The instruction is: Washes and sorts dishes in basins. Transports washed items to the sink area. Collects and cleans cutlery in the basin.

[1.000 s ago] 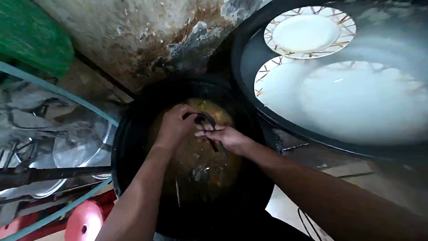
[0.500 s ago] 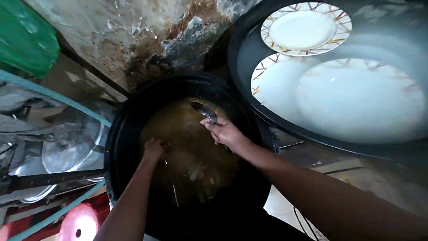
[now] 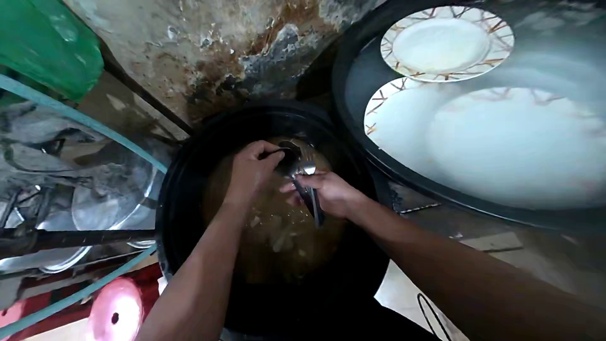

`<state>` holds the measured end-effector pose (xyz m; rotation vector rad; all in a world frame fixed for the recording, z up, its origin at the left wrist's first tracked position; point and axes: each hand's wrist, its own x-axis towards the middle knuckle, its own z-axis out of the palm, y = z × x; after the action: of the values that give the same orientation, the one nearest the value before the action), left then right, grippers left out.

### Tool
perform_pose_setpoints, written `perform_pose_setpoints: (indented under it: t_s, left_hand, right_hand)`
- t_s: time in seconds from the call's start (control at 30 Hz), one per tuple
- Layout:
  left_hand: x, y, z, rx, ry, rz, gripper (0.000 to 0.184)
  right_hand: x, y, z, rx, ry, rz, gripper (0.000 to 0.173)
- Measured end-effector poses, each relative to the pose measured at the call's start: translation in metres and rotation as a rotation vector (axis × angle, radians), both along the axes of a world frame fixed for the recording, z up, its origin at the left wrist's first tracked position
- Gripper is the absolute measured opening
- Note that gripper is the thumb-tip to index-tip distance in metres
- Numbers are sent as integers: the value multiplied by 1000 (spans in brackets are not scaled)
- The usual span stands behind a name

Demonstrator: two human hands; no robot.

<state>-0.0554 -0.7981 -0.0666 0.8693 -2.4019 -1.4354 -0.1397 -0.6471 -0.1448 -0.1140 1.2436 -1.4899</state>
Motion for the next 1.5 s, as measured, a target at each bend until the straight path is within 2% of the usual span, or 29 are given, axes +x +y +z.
perform_pose_setpoints:
  t_s: [0.07,0.13,0.2,0.27,0.37,0.5,0.6,0.7,0.8,0.9,0.97,1.0,1.03,1.1,1.17,1.27,1.33,1.43,1.5]
  left_hand:
    - [-2,-3,-14,138,-73,59,19]
    - [9,-10,-39,130,-321,-98,40]
    - [27,-8,-74,-137,-622,-388,43]
    - [47,-1,-102,-385,-790,-612,42]
    - [60,-3,-112,-499,-780,-738,28]
    - [50,-25,-89,-521,-669,-819,24]
    - [30,-29,-45,-327,-626,-768,23]
    - [15,-15,-14,-254,-348,-585,20]
    - [-6,-3,-5,-199,-100,-287,17]
    - [-19,-6,-14,-1,-27,-67,15]
    - [-17,-17,-25,136,-152,-87,25]
    - [-13,-24,-30,147,-280,-149,33]
    - [-8,-29,-38,103,-426,-225,38]
    - [2,-33,-58,-109,-724,-379,37]
    - [14,-32,-77,-278,-895,-432,35]
    - [37,-35,-97,-324,-917,-155,37]
    - [49,-38,-106,-385,-878,-52,37]
    - [50,-22,-89,-432,-851,-239,35]
    - [49,2,-65,-372,-1003,-417,39]
  right_hand:
    - [1,-1,2,66,31,-17,24]
    - [1,-2,1,134,85,-12,23]
    - [0,-2,2,162,131,-42,26]
    - [-1,-3,6,191,171,-82,22]
    - [-4,-3,4,144,214,-129,23]
    - [-12,-3,2,108,133,-196,27]
    - [-13,-4,-3,92,50,-204,28]
    - [-13,-5,-2,109,-3,-142,26]
    - [-13,-5,0,48,-88,-66,25]
    - [-14,-2,1,30,-99,-28,29]
    - [-15,-2,1,59,-25,-65,28]
    - [-15,-2,0,56,3,-93,29]
    - [-15,-1,0,46,19,-111,30]
    - [-15,-1,0,23,18,-136,30]
    - [-15,-1,1,31,16,-116,25]
    - [-11,-2,3,73,88,-133,10]
    - [-9,-3,4,120,187,-147,11]
    - [-7,-4,2,102,276,-125,21]
    - [-7,-3,1,77,286,-104,24]
